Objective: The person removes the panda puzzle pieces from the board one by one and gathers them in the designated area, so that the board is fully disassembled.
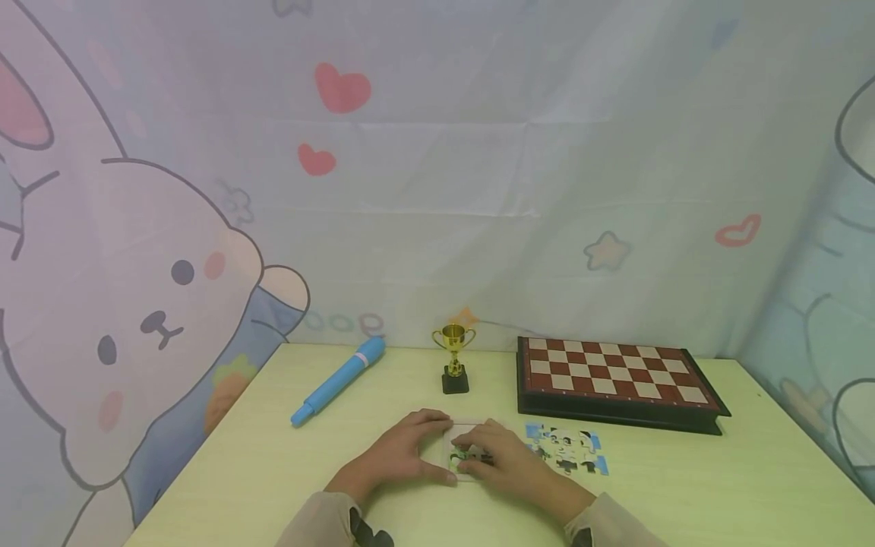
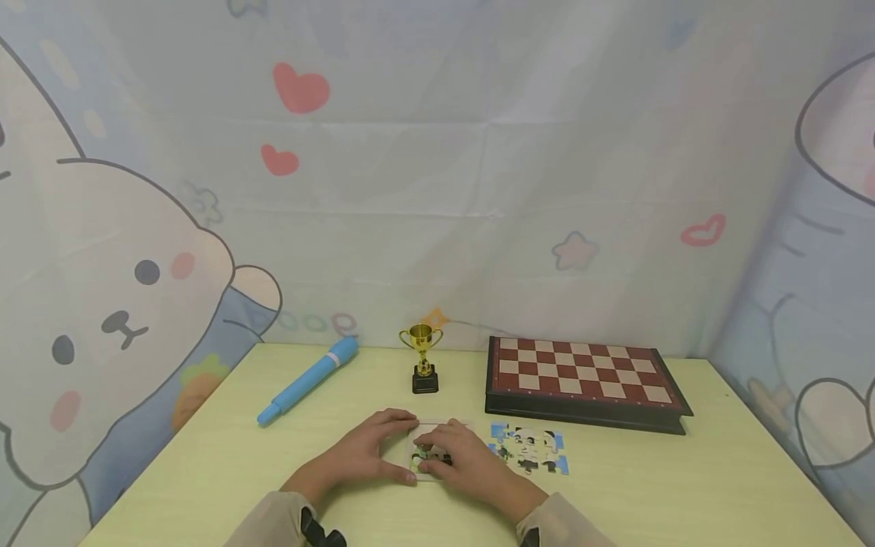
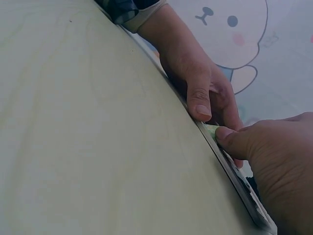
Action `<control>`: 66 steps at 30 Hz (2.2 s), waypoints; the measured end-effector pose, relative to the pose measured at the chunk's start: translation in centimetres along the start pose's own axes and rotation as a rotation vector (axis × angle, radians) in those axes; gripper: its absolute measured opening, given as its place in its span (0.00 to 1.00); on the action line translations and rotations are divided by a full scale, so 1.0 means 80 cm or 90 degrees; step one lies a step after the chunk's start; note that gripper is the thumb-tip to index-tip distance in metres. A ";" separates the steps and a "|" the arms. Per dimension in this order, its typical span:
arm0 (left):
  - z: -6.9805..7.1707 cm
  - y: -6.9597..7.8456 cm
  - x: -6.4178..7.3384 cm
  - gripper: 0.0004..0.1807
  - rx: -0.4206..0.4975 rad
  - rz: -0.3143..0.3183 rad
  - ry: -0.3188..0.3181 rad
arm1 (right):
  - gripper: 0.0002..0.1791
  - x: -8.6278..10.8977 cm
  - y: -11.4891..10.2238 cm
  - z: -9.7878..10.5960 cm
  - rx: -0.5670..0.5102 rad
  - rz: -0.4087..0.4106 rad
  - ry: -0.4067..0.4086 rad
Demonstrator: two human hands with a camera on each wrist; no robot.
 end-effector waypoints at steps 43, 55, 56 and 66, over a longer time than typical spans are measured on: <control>-0.001 0.000 -0.001 0.52 -0.015 -0.013 0.006 | 0.11 0.003 0.014 0.012 -0.052 -0.105 0.026; -0.005 -0.001 -0.005 0.53 -0.035 -0.017 0.015 | 0.11 0.042 0.028 0.049 -0.065 -0.136 0.028; -0.004 -0.001 -0.004 0.53 -0.035 -0.015 0.015 | 0.10 0.046 0.029 0.052 -0.068 -0.134 0.027; 0.000 0.001 -0.001 0.53 -0.021 -0.007 0.008 | 0.07 0.094 0.029 0.086 -0.096 -0.063 0.026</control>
Point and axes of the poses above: each hand's wrist, its own x-axis away from the middle knuckle, its own z-axis out of the back of the hand, y = z × x, the point moved 8 cm from there along -x, towards the middle knuckle, and after that the axes turned 3 degrees about y, right-handed, at the moved point
